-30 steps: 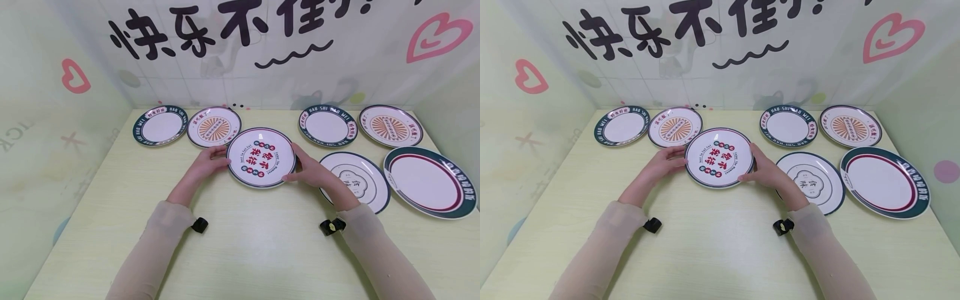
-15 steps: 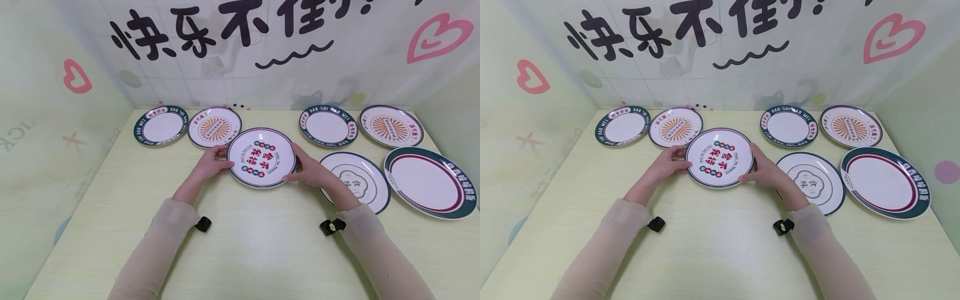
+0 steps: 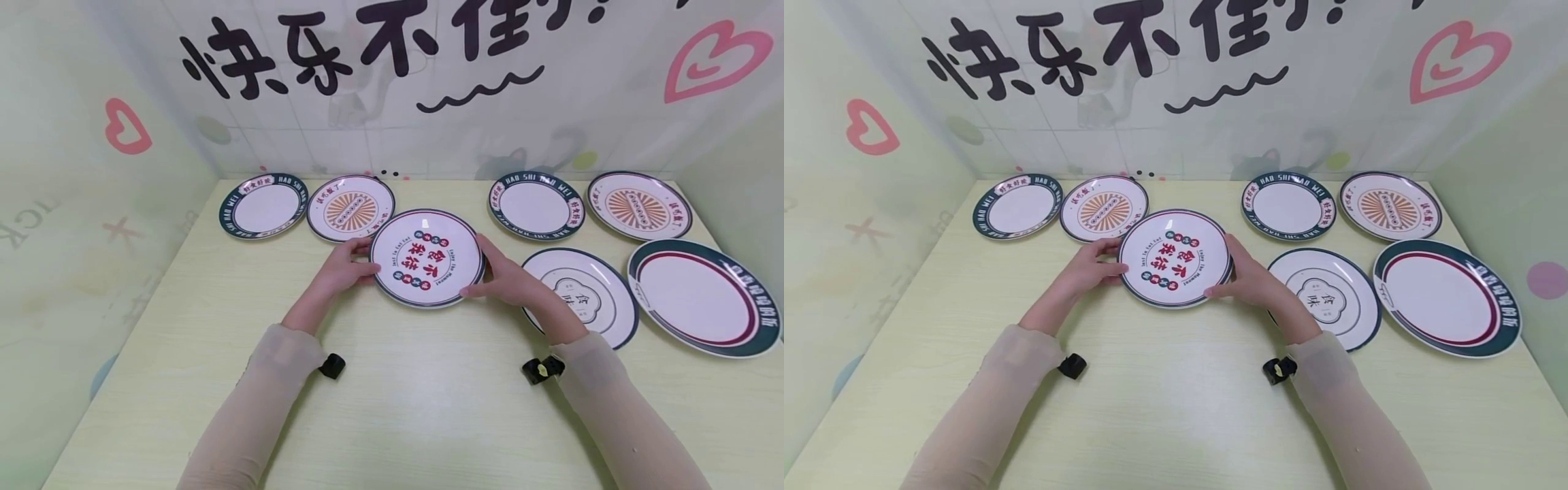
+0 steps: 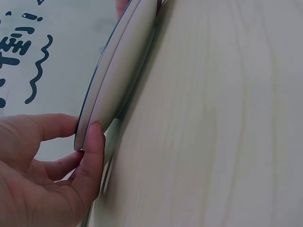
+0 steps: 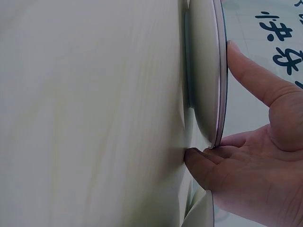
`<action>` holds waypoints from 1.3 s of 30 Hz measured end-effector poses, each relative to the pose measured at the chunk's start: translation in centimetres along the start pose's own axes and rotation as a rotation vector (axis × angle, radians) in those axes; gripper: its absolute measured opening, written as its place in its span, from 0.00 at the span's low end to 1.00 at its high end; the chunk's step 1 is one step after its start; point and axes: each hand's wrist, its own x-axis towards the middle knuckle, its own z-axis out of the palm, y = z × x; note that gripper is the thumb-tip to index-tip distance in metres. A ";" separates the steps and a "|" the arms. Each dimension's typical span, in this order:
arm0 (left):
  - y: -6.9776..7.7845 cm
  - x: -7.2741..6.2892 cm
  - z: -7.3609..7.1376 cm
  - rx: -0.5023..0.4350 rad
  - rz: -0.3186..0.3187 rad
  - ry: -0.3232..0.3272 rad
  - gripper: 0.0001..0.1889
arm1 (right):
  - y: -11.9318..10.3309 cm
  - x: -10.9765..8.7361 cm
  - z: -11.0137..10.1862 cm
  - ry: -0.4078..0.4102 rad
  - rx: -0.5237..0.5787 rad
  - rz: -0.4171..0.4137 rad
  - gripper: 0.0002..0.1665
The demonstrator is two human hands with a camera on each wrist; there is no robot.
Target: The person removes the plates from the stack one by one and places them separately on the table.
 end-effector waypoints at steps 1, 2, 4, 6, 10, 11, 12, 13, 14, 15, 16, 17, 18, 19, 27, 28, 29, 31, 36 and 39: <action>0.0 0.0 0.0 0.004 -0.004 0.001 0.36 | 0.0 0.0 0.0 -0.001 -0.002 0.000 0.70; 0.0 0.0 0.0 0.006 -0.009 0.001 0.36 | 0.0 0.0 0.0 -0.002 -0.005 -0.001 0.70; 0.0 0.0 -0.1 0.013 -0.018 0.004 0.35 | 0.0 0.0 0.0 -0.004 -0.013 0.003 0.72; -0.1 0.0 -0.2 0.022 -0.028 0.013 0.35 | 0.0 0.0 0.0 -0.008 -0.017 0.005 0.74; -0.2 -0.2 -0.5 0.044 -0.041 0.040 0.33 | -0.1 0.0 0.0 -0.020 -0.026 0.007 0.75; -0.1 -0.3 -0.6 0.051 -0.039 0.044 0.33 | -0.1 0.0 0.0 -0.022 -0.027 0.008 0.74; -0.1 -0.3 -0.7 0.054 -0.034 0.048 0.32 | -0.1 0.0 0.0 -0.024 -0.030 0.013 0.74; -0.1 -0.4 -0.7 0.057 -0.029 0.049 0.31 | -0.1 0.0 0.0 -0.025 -0.035 0.017 0.74; -0.1 -0.5 -0.8 0.061 -0.022 0.049 0.31 | -0.1 0.0 0.0 -0.026 -0.036 0.019 0.73; 0.0 -0.6 -0.9 0.065 -0.014 0.047 0.30 | -0.1 0.0 0.0 -0.026 -0.035 0.025 0.73; 0.0 -0.6 -0.9 0.068 -0.006 0.045 0.30 | -0.1 -0.1 0.0 -0.026 -0.036 0.028 0.73; 0.0 -0.7 -1.0 0.067 0.000 0.045 0.29 | -0.1 -0.1 0.0 -0.026 -0.034 0.030 0.73; 0.0 -0.7 -1.0 0.065 0.005 0.046 0.29 | -0.1 -0.1 0.0 -0.026 -0.035 0.030 0.73; 0.1 -0.7 -1.1 0.059 0.008 0.047 0.29 | -0.1 -0.1 0.0 -0.026 -0.036 0.031 0.73; 0.0 -0.8 -1.5 -0.013 0.015 0.039 0.29 | -0.2 -0.1 -0.1 -0.023 -0.046 0.043 0.73; -0.1 -0.8 -1.6 -0.022 0.016 0.038 0.29 | -0.2 -0.1 -0.1 -0.024 -0.048 0.047 0.73; -0.1 -0.9 -1.7 -0.033 0.017 0.036 0.29 | -0.2 -0.2 -0.1 -0.024 -0.049 0.051 0.73; -0.1 -1.0 -1.9 -0.056 0.021 0.033 0.28 | -0.3 -0.2 -0.1 -0.026 -0.049 0.056 0.73; -0.3 -1.3 -2.3 -0.096 0.033 0.038 0.28 | -0.3 -0.2 -0.1 -0.027 -0.043 0.064 0.73; -0.4 -1.4 -2.5 -0.109 0.029 0.044 0.28 | -0.3 -0.2 -0.1 -0.027 -0.045 0.062 0.73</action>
